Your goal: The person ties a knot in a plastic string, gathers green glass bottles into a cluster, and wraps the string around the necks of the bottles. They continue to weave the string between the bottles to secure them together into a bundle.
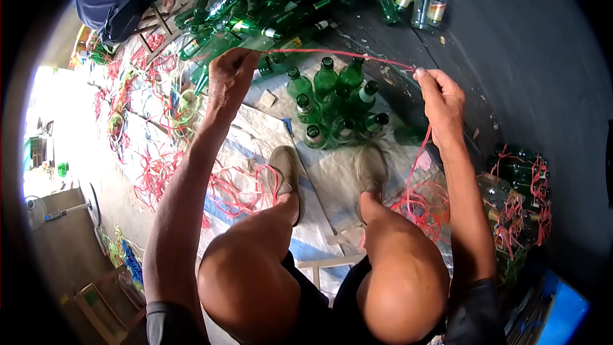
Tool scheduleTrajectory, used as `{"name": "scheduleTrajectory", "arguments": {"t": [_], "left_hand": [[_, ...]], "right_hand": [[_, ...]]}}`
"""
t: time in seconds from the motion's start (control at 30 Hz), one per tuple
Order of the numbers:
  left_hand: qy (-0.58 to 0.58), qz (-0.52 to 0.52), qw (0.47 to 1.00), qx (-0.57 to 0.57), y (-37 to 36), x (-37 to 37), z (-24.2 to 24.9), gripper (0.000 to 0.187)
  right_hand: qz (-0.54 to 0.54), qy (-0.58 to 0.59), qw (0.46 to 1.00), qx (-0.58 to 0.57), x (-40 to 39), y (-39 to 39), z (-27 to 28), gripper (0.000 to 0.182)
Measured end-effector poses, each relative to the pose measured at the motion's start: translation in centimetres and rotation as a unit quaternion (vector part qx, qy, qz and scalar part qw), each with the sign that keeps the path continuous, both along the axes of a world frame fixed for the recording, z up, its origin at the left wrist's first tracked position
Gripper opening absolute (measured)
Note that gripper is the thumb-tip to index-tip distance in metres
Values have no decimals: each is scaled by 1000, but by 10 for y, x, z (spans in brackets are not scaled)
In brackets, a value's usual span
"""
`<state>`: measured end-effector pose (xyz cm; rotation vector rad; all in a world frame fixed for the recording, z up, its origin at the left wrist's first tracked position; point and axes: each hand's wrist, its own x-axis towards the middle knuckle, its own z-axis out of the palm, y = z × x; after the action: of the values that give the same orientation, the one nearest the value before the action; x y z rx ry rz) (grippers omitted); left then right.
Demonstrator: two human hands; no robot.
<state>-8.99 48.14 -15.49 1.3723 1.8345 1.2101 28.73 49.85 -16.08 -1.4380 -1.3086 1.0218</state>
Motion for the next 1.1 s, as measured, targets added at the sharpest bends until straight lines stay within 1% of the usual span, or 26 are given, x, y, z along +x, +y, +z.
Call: {"name": "scheduleTrajectory", "arguments": {"t": [0.1,0.17,0.23,0.27,0.37,0.4,0.43,0.5,0.57,0.6,0.7,0.73,0.83,0.87,0.97,1.07,1.1], "left_hand": [[1,15,1000,17,29,-12,-29,21],[-13,17,1000,2,39,-18,-52,22],[-31,17,999,-24,46,-21,-74,22],[-26,35,999,-23,48,-20,-85,21],[2,27,999,-30,51,-29,-128,21],[39,21,999,-22,50,-31,-139,20],[38,18,999,-26,47,-33,-150,22],[44,30,995,-86,43,-37,-169,26],[73,29,991,-106,38,-38,-184,28],[88,29,989,-115,37,-39,-194,29],[52,31,989,-132,32,-37,-222,30],[61,27,984,-165,31,-36,-227,31],[60,8,986,-156,28,-30,-242,30],[62,12,985,-163,28,-30,-247,30],[93,-1,980,-178,26,-30,-254,31],[69,-2,981,-184,19,-32,-261,33],[65,1,979,-191,17,-33,-262,33]], "right_hand": [[-8,-10,1000,0,-18,35,-30,23],[-8,-22,1000,-2,-25,49,-46,23],[-2,-6,999,-51,-31,58,-58,25],[0,2,997,-76,-33,62,-65,27],[10,-8,995,-97,-36,74,-97,26],[11,-18,994,-109,-38,76,-105,26],[10,-20,992,-121,-40,79,-114,26],[8,-29,988,-149,-42,81,-132,27],[26,-44,993,-107,-40,83,-166,27],[35,-51,994,-85,-41,84,-175,27],[73,44,986,-141,-34,81,-193,26],[97,27,987,-128,-37,76,-181,25],[94,12,990,-104,-46,72,-189,26],[100,3,992,-75,-47,71,-191,25],[112,-4,990,-81,-35,82,-230,26],[130,7,986,-107,-28,82,-241,28],[130,36,985,-112,-29,80,-242,28]]}}
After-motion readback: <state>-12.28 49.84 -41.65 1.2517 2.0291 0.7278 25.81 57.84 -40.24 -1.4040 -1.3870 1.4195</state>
